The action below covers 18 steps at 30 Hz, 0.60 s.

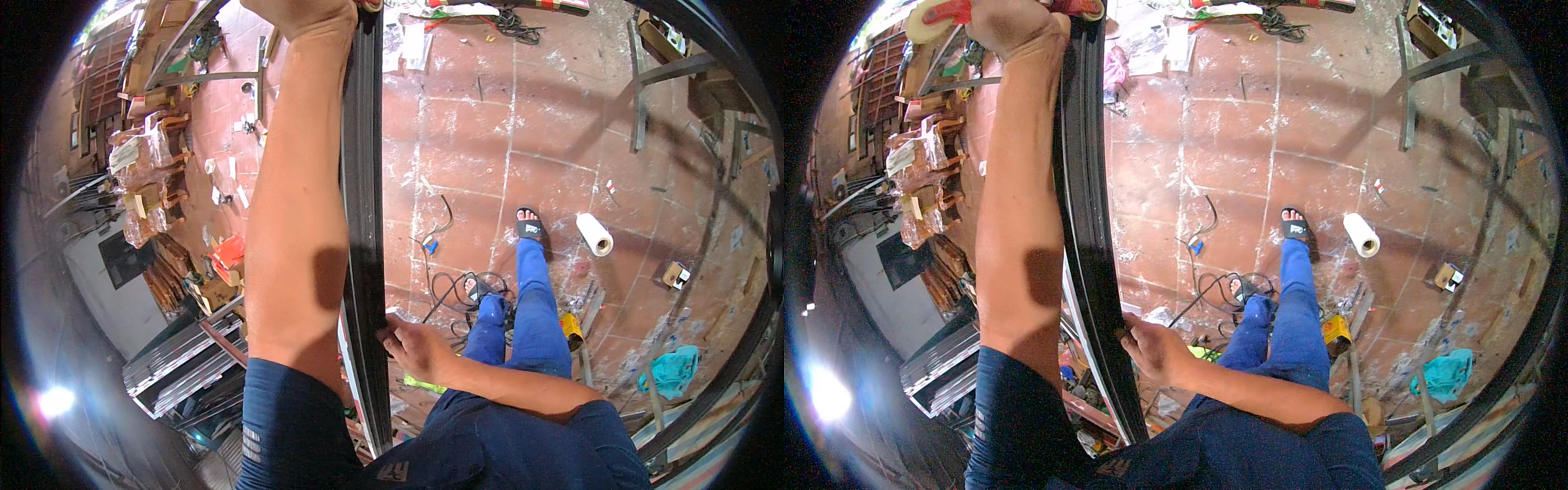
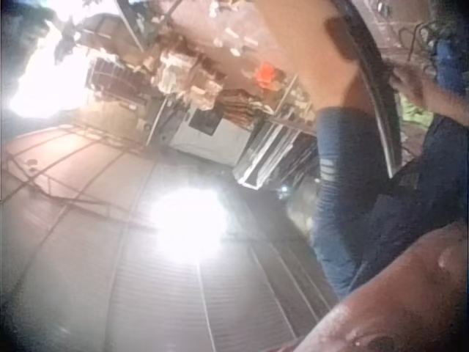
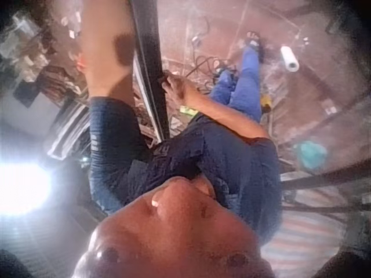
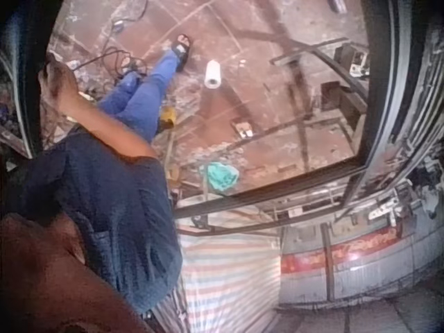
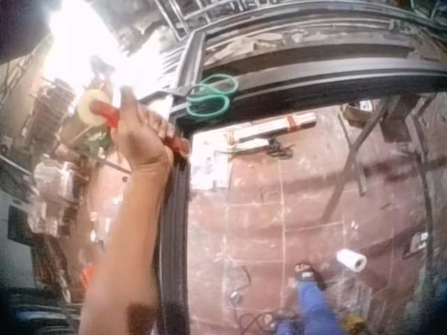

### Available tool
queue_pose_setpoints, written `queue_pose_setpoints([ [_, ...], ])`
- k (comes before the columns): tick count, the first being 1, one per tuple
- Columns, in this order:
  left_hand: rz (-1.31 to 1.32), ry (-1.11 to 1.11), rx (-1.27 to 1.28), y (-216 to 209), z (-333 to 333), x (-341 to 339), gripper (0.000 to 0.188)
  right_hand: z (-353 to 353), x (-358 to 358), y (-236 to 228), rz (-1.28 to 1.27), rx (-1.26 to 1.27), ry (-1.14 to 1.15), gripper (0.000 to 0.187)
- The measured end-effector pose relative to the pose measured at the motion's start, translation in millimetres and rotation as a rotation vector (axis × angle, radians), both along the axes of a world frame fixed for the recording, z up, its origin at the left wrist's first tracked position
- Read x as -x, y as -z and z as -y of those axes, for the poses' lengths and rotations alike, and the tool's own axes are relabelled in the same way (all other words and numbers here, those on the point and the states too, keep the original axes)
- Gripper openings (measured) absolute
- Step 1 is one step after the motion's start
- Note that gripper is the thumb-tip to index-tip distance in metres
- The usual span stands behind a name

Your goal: The person applies masking tape along the edges of a large rectangular metal frame using a handheld tape dispenser. They move around the frame, pressing the tape into place and smoothing it down with their fingers.

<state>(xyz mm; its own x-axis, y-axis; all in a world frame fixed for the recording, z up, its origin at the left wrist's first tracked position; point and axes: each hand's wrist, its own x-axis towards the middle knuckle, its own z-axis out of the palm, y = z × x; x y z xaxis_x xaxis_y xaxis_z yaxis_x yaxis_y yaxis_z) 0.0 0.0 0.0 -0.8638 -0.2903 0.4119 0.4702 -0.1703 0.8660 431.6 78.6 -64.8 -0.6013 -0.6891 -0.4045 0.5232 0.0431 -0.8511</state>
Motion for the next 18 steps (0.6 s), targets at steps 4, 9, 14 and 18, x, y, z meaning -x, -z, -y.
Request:
queue_pose_setpoints([
  [4,-0.024,0.014,0.028,-4,-7,16,0.05,1,1,2,-0.032,0.006,0.012,0.03],
  [9,0.009,0.005,0.031,-8,-14,33,0.048,-2,2,4,-0.082,0.053,0.037,0.03],
  [14,0.055,0.012,-0.028,-11,-16,28,0.041,-1,4,5,-0.118,0.083,0.079,0.029],
  [18,0.023,-0.016,0.048,-8,-12,5,0.041,0,2,6,-0.132,0.061,0.118,0.025],
])
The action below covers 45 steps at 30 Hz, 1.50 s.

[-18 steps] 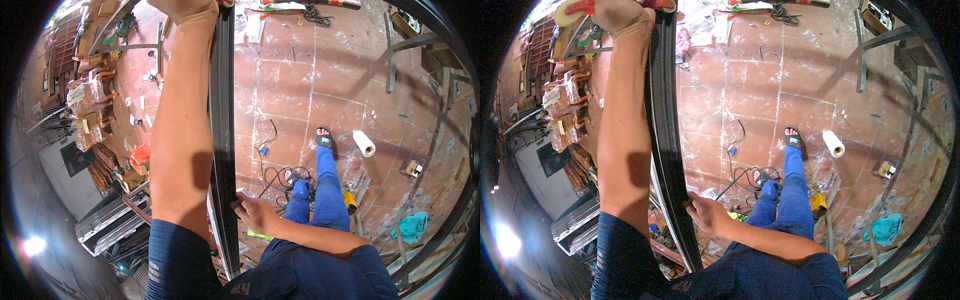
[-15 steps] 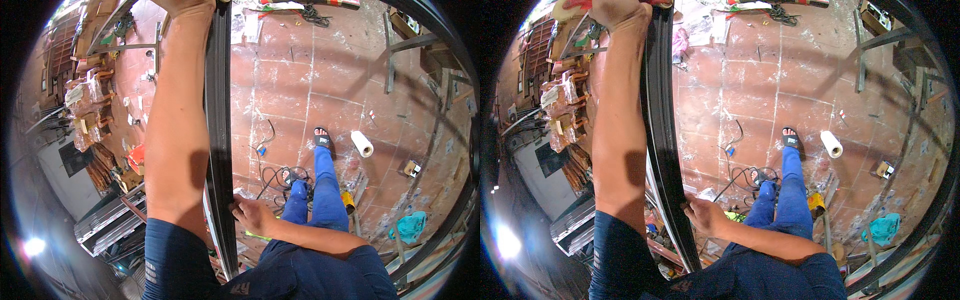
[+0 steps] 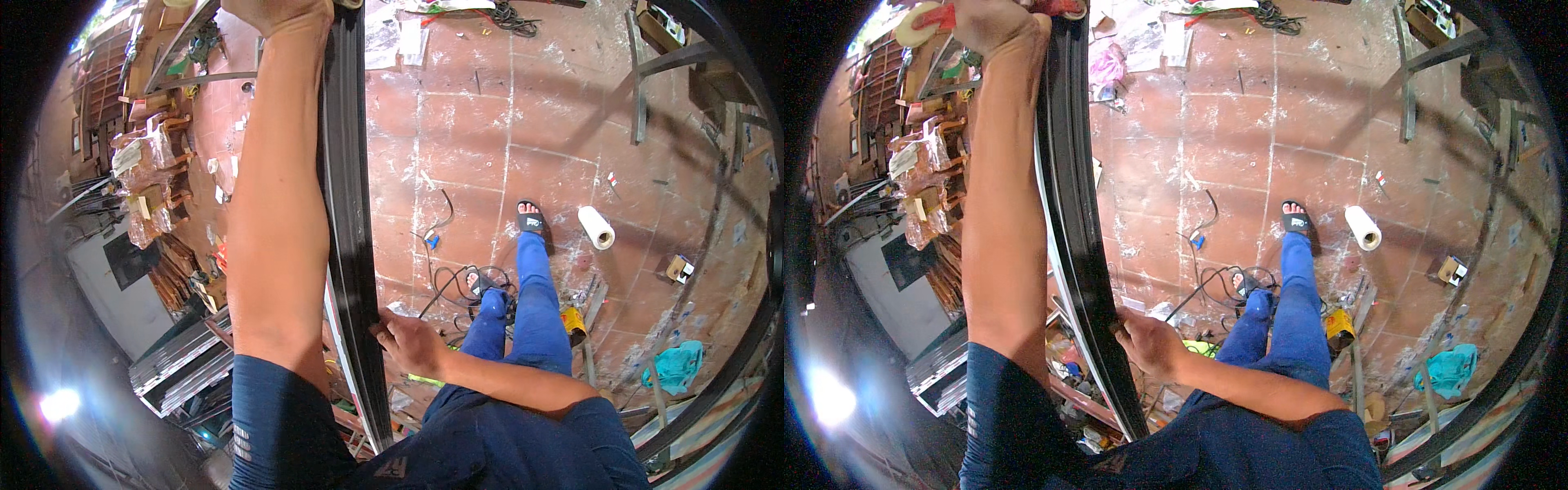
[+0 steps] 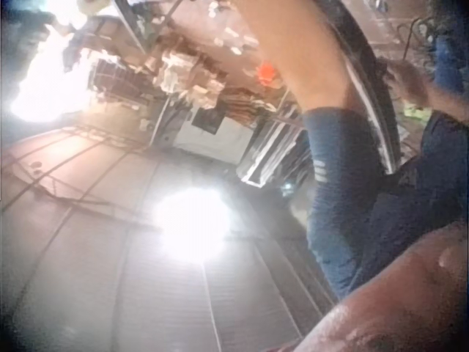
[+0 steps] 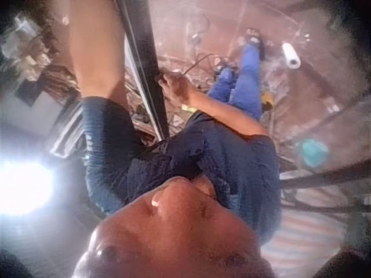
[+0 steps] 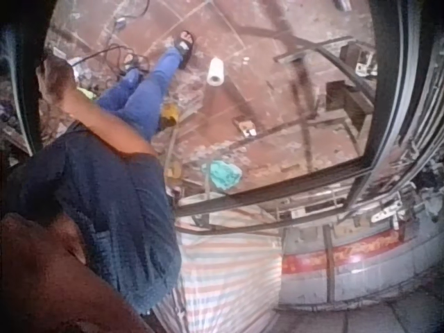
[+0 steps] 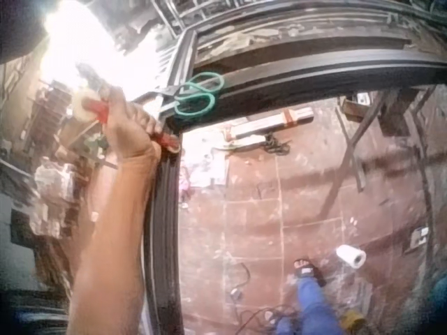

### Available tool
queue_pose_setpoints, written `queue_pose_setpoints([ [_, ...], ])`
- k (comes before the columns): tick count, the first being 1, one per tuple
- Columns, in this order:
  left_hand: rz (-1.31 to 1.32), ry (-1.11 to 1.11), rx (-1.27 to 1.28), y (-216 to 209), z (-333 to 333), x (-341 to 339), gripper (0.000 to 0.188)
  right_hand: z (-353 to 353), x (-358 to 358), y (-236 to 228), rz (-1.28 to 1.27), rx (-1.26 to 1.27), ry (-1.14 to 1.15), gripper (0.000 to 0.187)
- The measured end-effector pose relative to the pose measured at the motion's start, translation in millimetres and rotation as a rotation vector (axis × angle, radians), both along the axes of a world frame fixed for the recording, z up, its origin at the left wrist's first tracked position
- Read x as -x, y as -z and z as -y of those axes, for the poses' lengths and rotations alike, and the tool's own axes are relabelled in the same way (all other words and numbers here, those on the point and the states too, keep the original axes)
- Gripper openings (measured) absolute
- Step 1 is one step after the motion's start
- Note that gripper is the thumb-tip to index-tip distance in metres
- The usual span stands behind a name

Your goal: The person applies masking tape along the edges of a large rectangular metal frame using a handheld tape dispenser. They move around the frame, pressing the tape into place and smoothing it down with their fingers.

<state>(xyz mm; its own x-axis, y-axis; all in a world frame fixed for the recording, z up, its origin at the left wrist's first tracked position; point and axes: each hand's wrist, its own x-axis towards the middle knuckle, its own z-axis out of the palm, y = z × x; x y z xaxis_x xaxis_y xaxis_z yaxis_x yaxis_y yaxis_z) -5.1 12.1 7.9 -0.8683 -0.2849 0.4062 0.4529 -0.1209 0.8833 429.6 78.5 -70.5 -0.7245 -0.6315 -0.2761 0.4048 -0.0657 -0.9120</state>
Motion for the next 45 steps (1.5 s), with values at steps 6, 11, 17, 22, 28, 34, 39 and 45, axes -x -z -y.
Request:
queue_pose_setpoints([
  [6,0.083,-0.048,-0.012,-5,5,-52,0.052,6,-7,3,0.019,-0.027,0.012,0.02],
  [11,0.186,0.044,0.05,2,39,-90,0.069,20,-24,12,-0.074,-0.028,0.195,0.02],
  [17,0.182,0.018,0.003,3,39,-142,0.066,15,-20,5,-0.001,-0.049,0.166,0.023],
  [22,0.2,0.001,0.012,2,40,-176,0.066,12,-17,-4,-0.075,-0.051,0.232,0.018],
  [28,0.193,-0.012,-0.002,0,31,-225,0.066,16,-19,-7,0.013,-0.149,0.192,0.03],
  [34,0.23,0.001,-0.011,-3,36,-281,0.063,17,-19,-10,0.05,-0.183,0.174,0.031],
  [39,0.165,0.049,0.01,-1,41,-324,0.058,20,-22,-9,0.082,-0.139,0.198,0.029],
  [45,0.129,0.062,0.089,5,44,-368,0.054,27,-33,-1,0.024,-0.111,0.283,0.03],
])
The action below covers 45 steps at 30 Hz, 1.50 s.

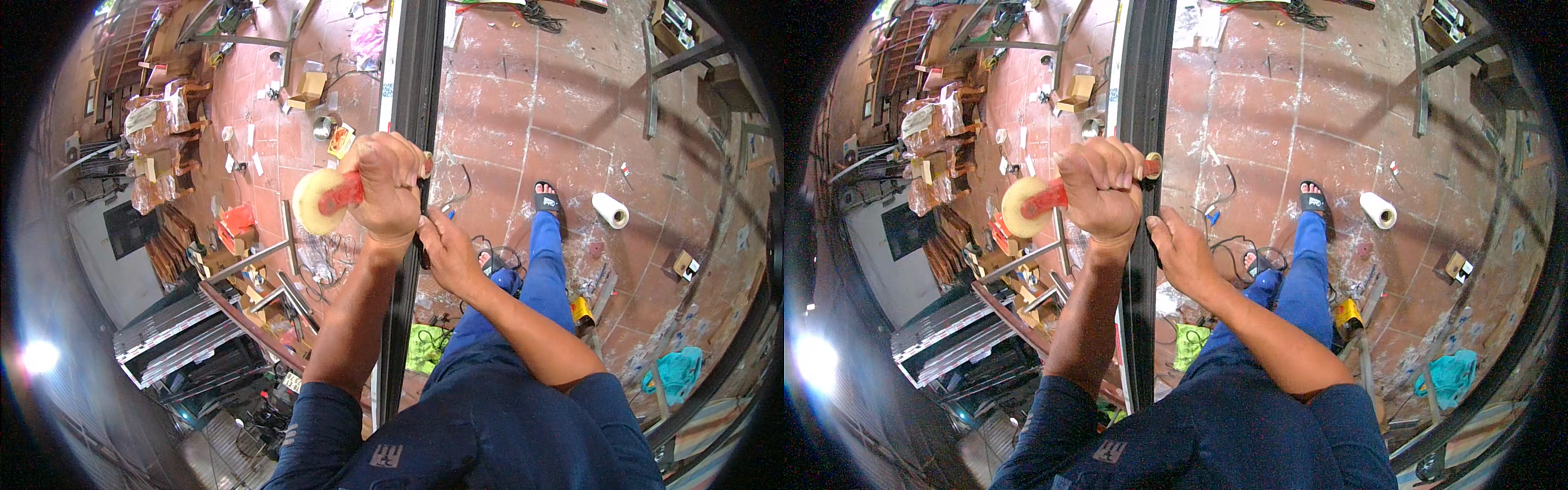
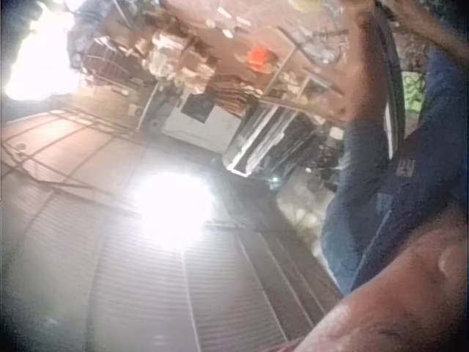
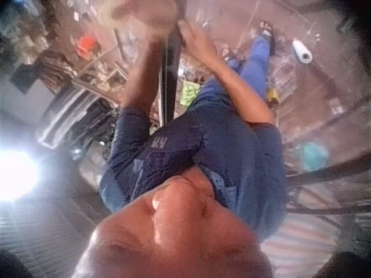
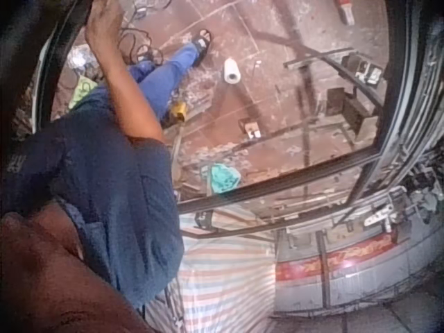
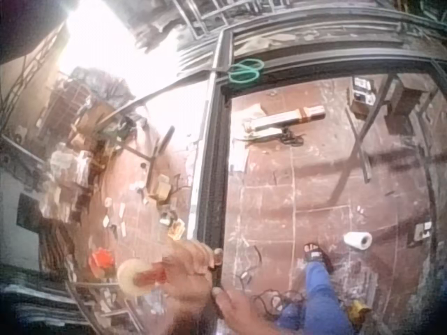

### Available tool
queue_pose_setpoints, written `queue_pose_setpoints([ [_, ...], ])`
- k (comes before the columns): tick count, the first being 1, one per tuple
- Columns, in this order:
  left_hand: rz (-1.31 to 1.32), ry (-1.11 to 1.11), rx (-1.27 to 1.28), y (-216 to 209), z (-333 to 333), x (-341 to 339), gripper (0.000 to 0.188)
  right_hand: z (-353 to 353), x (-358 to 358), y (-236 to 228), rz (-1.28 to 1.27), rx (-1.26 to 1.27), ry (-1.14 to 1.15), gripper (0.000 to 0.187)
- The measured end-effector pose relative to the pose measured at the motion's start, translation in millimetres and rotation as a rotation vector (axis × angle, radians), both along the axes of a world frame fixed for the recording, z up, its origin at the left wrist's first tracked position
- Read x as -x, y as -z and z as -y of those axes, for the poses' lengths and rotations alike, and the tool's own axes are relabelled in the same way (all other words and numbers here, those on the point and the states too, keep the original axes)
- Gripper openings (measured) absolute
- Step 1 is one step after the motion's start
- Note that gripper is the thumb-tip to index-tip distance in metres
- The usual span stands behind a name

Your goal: The person applies masking tape along the edges of a large rectangular metal frame using a handheld tape dispenser. They move around the frame, pressing the tape into place and smoothing it down with their fingers.

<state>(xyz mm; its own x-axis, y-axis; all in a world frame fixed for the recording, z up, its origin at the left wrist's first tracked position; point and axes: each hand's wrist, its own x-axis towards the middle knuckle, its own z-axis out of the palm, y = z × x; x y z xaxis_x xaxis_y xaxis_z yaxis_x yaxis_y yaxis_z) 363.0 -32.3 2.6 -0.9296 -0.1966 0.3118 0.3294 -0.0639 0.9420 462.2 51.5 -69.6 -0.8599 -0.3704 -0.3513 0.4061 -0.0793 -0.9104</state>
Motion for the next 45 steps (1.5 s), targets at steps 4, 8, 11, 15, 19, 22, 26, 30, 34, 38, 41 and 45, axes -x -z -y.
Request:
queue_pose_setpoints([
  [4,0.005,0.017,0.008,3,3,-21,0.052,7,-10,7,0.108,0.099,0.077,0.033],
  [8,0.014,0.056,0.012,0,6,-36,0.052,4,-21,11,0.204,0.199,0.039,0.037],
  [11,0.014,0.021,-0.019,4,7,-51,0.052,0,-30,13,0.265,0.275,-0.009,0.04],
  [15,-0.004,0.059,0.019,-4,5,-63,0.052,0,-41,18,0.137,0.194,0.003,0.043],
  [19,-0.016,0.024,0.014,0,9,-77,0.052,-5,-41,15,0.151,0.165,-0.038,0.044],
  [22,0.014,-0.038,-0.012,-8,9,-84,0.052,-10,-33,16,0.142,0.205,-0.097,0.042],
  [26,0.15,-0.132,-0.233,-29,32,-114,0.048,-22,-9,12,0.081,0.129,-0.223,0.038],
  [30,0.567,-0.04,-0.188,-74,23,-191,0.045,-19,4,18,0.165,0.078,-0.342,0.036],
  [34,0.978,-0.202,0.405,-43,-19,-251,0.026,-23,28,-11,0.356,0.015,-0.514,0.031],
  [38,0.767,-0.334,0.633,52,-43,-258,0.067,-25,33,-27,0.454,-0.016,-0.516,0.033],
  [41,0.756,-0.506,0.062,93,-72,-217,0.033,-30,30,2,0.332,-0.016,-0.531,0.037],
  [45,0.801,-0.428,0.188,121,-78,-238,0.013,-36,33,-15,0.376,-0.056,-0.54,0.033],
])
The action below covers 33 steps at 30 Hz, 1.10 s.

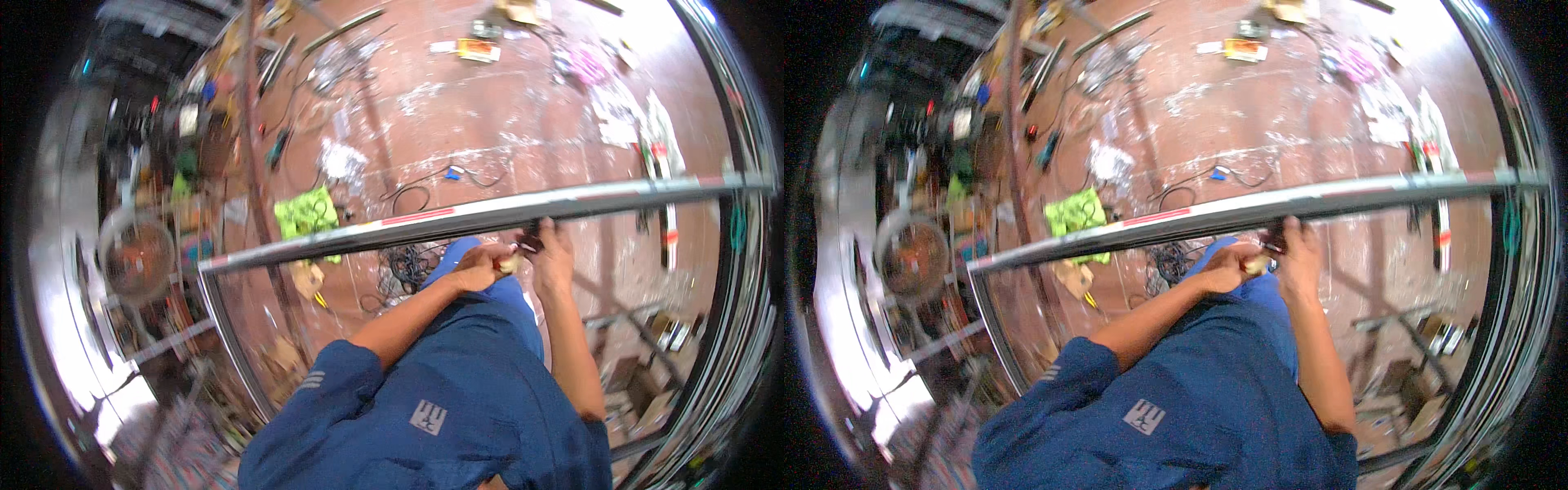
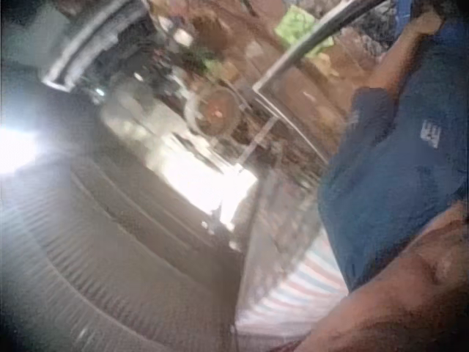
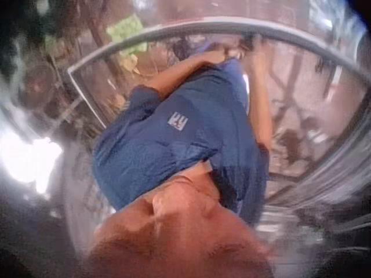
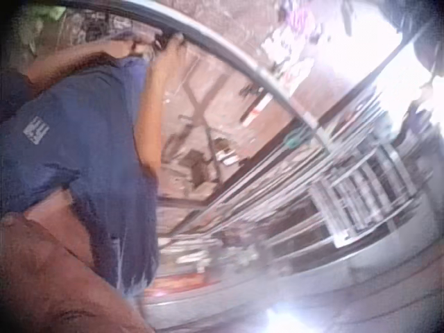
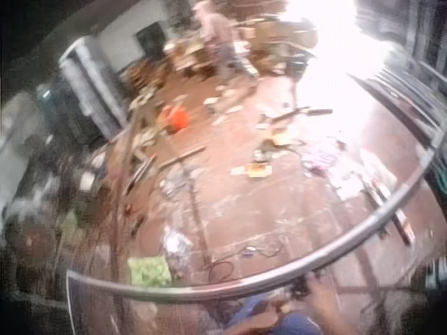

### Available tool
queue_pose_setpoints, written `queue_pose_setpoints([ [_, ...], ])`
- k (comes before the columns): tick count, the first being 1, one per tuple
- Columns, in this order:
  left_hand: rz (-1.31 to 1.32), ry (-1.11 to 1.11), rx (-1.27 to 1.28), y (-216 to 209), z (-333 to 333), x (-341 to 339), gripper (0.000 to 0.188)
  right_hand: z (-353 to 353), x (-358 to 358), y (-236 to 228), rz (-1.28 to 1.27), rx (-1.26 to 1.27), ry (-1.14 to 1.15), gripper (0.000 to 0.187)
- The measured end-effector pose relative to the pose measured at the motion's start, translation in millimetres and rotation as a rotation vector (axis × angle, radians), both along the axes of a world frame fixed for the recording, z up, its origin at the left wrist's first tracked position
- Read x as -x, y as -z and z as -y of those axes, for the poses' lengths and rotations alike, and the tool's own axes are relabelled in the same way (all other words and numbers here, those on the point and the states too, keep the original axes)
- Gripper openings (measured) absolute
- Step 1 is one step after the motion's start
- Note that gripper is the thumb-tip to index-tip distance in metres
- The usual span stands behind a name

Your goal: The person applies masking tape along the edges of a large rectangular metal frame using a handheld tape dispenser. They move around the frame, pressing the tape into place and smoothing it down with their fingers.

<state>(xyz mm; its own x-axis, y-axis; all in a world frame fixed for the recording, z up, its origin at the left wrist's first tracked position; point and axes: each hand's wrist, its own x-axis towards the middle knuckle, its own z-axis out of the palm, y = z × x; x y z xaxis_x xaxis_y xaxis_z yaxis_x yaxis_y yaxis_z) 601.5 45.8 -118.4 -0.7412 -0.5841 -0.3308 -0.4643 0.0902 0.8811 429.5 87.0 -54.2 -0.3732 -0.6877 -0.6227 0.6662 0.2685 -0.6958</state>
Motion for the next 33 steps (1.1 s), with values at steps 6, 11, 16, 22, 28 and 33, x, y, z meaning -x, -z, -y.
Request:
queue_pose_setpoints([
  [6,0.44,0.003,0.169,49,-11,-139,0.024,3,5,-6,-0.095,-0.116,-0.039,0.03],
  [11,0.983,-0.076,-0.002,27,-64,-307,0.028,3,12,-10,-0.115,-0.109,-0.081,0.031],
  [16,0.637,-0.69,-0.253,-107,-56,-335,0.027,4,11,-14,-0.118,-0.13,-0.059,0.028],
  [22,0.564,-0.74,0.025,-251,7,-372,0.018,-2,11,-4,-0.122,-0.125,-0.043,0.028],
  [28,0.256,-0.553,-0.072,-313,76,-361,0.015,1,2,-2,-0.165,-0.106,0.019,0.023],
  [33,0.157,-0.641,-0.59,-233,94,-401,0.017,11,-17,6,-0.181,-0.147,0.238,0.022],
])
